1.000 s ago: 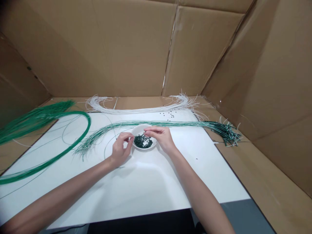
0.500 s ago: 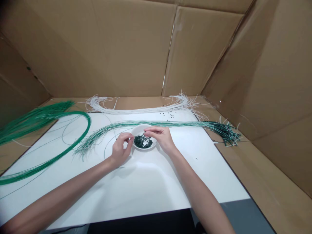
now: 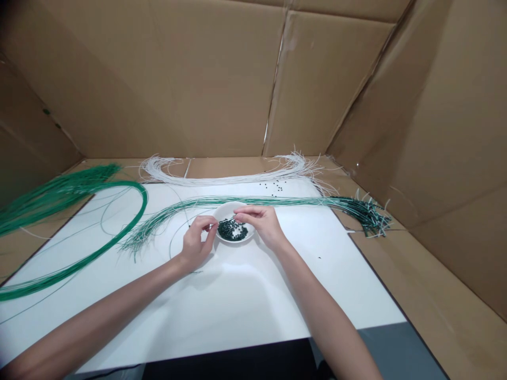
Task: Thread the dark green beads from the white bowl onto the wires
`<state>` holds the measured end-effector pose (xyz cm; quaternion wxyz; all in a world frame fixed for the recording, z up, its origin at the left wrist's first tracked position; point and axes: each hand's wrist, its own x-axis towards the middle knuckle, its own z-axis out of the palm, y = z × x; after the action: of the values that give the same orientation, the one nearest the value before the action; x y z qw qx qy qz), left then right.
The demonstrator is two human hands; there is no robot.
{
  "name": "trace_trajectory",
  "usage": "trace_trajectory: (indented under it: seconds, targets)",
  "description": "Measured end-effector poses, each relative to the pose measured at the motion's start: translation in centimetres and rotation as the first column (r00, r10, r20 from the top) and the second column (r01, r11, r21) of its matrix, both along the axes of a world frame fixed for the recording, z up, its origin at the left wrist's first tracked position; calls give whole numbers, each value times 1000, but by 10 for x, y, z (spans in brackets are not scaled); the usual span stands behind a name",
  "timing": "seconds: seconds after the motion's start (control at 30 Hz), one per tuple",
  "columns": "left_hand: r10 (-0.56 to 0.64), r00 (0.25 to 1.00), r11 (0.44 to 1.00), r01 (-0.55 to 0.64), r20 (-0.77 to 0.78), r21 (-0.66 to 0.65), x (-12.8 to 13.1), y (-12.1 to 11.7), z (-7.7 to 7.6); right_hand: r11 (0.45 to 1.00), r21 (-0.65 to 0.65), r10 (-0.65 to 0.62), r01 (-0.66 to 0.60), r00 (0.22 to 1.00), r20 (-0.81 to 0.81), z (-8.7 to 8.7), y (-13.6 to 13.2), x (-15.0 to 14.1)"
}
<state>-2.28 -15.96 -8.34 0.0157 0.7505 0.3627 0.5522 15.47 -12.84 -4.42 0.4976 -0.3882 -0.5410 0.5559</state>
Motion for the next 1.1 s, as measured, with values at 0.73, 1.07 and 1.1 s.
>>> trace_trajectory:
  seconds: [0.73,1.07,1.1]
  targets:
    - [-5,1000,1000,5,-9,8,1,-1,0,990,-138,28,-38,997,-75,9,-4,-2]
    - [-17,1000,1000,17,-15,14,0,-1,1,997,-66,28,-32,998,-53,6,-2,0]
    - [-17,1000,1000,17,-15,12,0,-1,1,998,-59,28,-31,998,-53,6,-2,0]
